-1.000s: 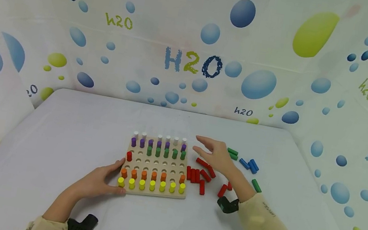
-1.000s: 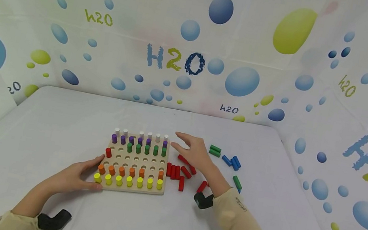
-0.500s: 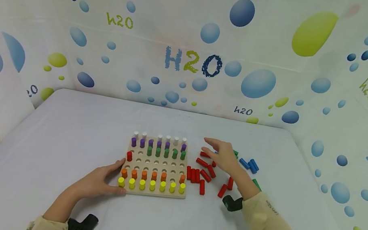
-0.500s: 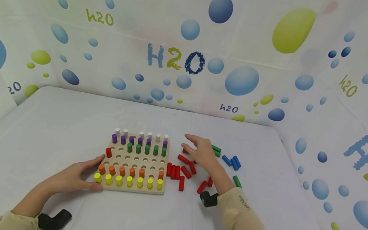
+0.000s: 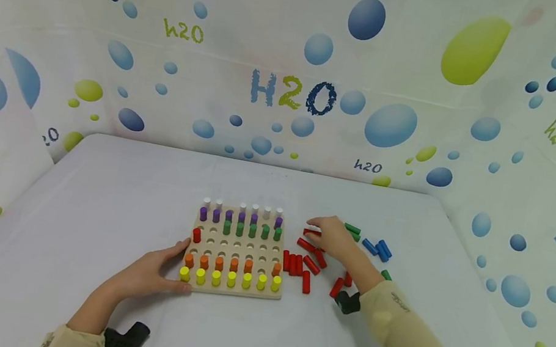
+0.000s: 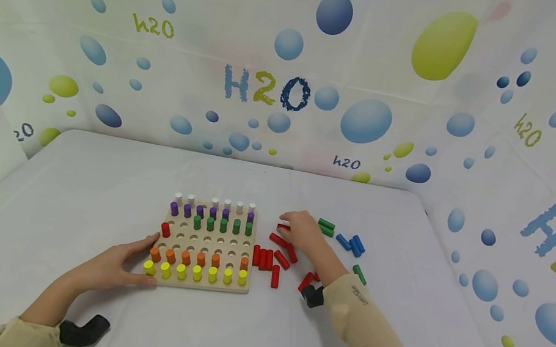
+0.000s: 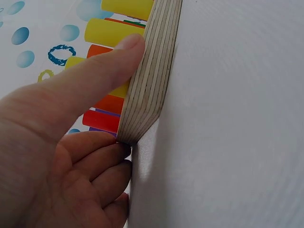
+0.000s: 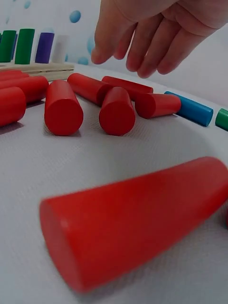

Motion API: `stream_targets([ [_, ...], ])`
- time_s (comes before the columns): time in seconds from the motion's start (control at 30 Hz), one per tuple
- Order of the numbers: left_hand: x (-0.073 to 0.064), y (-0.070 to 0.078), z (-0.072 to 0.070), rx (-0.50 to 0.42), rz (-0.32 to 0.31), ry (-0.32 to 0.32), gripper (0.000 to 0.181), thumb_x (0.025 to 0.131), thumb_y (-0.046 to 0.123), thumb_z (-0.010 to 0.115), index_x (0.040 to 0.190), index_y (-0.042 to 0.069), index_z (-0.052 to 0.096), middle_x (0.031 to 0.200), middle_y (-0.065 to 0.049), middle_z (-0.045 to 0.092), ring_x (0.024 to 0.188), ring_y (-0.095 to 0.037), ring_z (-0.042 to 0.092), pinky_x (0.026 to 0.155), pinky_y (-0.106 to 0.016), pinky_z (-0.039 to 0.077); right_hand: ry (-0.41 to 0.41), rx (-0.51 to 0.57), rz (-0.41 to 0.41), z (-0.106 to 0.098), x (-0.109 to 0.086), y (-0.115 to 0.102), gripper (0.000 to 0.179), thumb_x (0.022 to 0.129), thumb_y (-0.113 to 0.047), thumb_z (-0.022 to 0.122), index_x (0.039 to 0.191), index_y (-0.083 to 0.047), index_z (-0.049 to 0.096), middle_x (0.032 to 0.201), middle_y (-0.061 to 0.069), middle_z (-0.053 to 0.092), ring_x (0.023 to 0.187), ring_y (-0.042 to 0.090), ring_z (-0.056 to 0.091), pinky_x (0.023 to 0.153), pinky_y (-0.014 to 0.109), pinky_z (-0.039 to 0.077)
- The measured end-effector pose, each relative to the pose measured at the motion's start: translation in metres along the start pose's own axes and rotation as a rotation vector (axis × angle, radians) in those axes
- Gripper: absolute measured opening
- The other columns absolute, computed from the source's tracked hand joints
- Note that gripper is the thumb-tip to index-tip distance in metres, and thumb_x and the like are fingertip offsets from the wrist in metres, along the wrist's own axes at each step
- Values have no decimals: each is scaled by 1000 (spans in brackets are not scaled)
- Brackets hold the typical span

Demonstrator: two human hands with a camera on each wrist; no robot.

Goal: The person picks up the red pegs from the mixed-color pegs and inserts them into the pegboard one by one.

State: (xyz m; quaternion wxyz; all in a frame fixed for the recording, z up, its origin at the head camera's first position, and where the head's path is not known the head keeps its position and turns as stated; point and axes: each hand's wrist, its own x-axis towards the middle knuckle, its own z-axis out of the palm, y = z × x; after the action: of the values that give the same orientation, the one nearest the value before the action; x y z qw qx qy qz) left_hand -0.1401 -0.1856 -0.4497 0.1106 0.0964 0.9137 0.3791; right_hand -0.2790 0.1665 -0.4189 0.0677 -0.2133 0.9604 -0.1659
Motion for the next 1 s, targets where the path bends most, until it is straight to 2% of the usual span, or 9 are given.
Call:
stream_targets([
  [0.13,0,1,0,-1,-5,1,100,70,45,75,145,5,22,146,-22,23,133,-42,19,102,-59,22,-38,-84,23,2,4,-3,35,87,-18,64,118,-5,61,111,12,63,99,23,58,86,34,49],
  [0.33,0,1,0,4,-11,1,100,70,44,75,145,6,22,146,-23,24,133,-42,20,102,-59,22,-75,-151,77,6,9,-7,32,86,-17,65,116,-5,62,103,10,63,90,20,57,83,33,51],
  [0.57,-1,1,0,3,-15,0,100,70,45,75,145,6,22,146,-23,24,133,-42,19,102,-59,22,-87,-250,39,9,13,-10,24,84,-16,67,106,-5,67,85,6,63,75,17,54,74,28,52],
  [0.73,-1,1,0,3,-17,0,100,70,45,75,145,7,22,146,-22,24,133,-42,19,102,-59,22,-65,-318,5,11,15,-11,16,85,-17,66,97,-6,68,75,3,60,67,16,52,67,25,51],
  [1.0,-1,0,1,2,-23,-1,100,70,45,75,145,7,21,146,-21,23,133,-41,19,102,-59,22,-45,-373,-9,14,16,-13,13,87,-18,64,92,-6,66,73,2,59,64,15,51,64,25,51],
])
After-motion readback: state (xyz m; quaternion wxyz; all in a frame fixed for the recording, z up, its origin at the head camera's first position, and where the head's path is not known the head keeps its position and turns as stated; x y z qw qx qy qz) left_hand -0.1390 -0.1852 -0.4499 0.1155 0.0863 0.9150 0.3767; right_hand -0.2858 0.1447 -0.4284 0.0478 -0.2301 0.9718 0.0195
